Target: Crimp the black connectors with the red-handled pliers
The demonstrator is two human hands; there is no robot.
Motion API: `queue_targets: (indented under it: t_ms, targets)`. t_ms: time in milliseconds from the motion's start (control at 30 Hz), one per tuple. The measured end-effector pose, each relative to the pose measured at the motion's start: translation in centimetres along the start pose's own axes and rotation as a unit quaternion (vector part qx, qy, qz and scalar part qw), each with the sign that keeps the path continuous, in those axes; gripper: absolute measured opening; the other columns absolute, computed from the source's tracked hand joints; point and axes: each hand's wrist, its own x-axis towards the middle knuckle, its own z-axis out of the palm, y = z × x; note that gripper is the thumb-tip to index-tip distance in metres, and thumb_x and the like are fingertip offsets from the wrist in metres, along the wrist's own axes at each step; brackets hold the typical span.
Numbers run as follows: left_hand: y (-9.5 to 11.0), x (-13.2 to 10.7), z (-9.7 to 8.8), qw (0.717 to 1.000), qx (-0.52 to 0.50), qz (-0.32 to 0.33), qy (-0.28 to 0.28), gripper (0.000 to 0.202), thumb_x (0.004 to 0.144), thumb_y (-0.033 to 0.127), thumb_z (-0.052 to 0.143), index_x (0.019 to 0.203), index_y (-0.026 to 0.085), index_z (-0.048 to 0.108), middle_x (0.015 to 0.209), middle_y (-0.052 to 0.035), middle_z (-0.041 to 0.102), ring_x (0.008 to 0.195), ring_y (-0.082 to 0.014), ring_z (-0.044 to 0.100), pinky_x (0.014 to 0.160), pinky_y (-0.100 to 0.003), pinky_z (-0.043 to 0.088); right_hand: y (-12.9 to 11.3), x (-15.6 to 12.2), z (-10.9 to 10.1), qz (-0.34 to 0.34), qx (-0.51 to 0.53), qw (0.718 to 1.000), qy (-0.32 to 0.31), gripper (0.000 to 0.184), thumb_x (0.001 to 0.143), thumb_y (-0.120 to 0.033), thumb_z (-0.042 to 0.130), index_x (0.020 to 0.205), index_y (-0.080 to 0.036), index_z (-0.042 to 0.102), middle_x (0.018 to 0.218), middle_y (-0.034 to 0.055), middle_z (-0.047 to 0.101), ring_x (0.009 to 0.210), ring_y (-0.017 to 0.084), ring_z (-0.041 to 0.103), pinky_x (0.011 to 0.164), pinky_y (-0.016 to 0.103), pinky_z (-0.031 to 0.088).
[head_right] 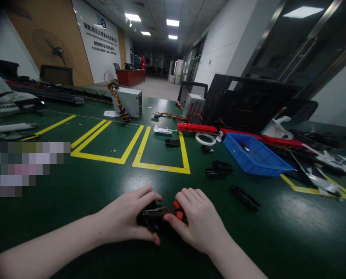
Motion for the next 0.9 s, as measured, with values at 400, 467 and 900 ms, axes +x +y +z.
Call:
queue_targets:
  t_ms: [400,467,900]
  targets:
    - [-0.5,0.3,-0.3,0.997,-0.063,-0.026,0.024,0.046,0.072,0.034,0.084,0.108,0.019,0.058,0.106,-0.0031,0.062,0.091,-0.0209,0.063,0.072,-0.030,0.048,0.7,0.2,-0.3,-0.015,-0.035,0.999,0.008,0.037,0.097,-0.049,0.042,0.078,-0.020,0.053,0.073,0.0047,0.057,0.065,0.019,0.050,0.062,0.032,0.036]
    - [-0.6,0.3,-0.3,0.998,-0.054,-0.027,0.022,0.047,0.071,0.037,0.084,0.106,0.019,0.059,0.102,-0.0023,0.065,0.088,-0.0209,0.063,0.070,-0.030,0.047,0.7,0.2,-0.4,-0.021,-0.031,0.999,0.007,0.036,0.097,-0.050,0.044,0.079,-0.020,0.055,0.075,0.0050,0.059,0.067,0.019,0.051,0.063,0.032,0.038]
    - [0.0,0.1,-0.6,1.000,-0.003,-0.019,-0.003,0.043,0.077,0.043,0.075,0.108,0.020,0.055,0.089,-0.0006,0.068,0.074,-0.0193,0.064,0.063,-0.027,0.041,1.9,-0.4,0.4,-0.029,0.030,0.998,0.050,0.037,0.095,-0.055,0.045,0.092,-0.021,0.057,0.090,0.0081,0.065,0.082,0.021,0.059,0.072,0.035,0.045]
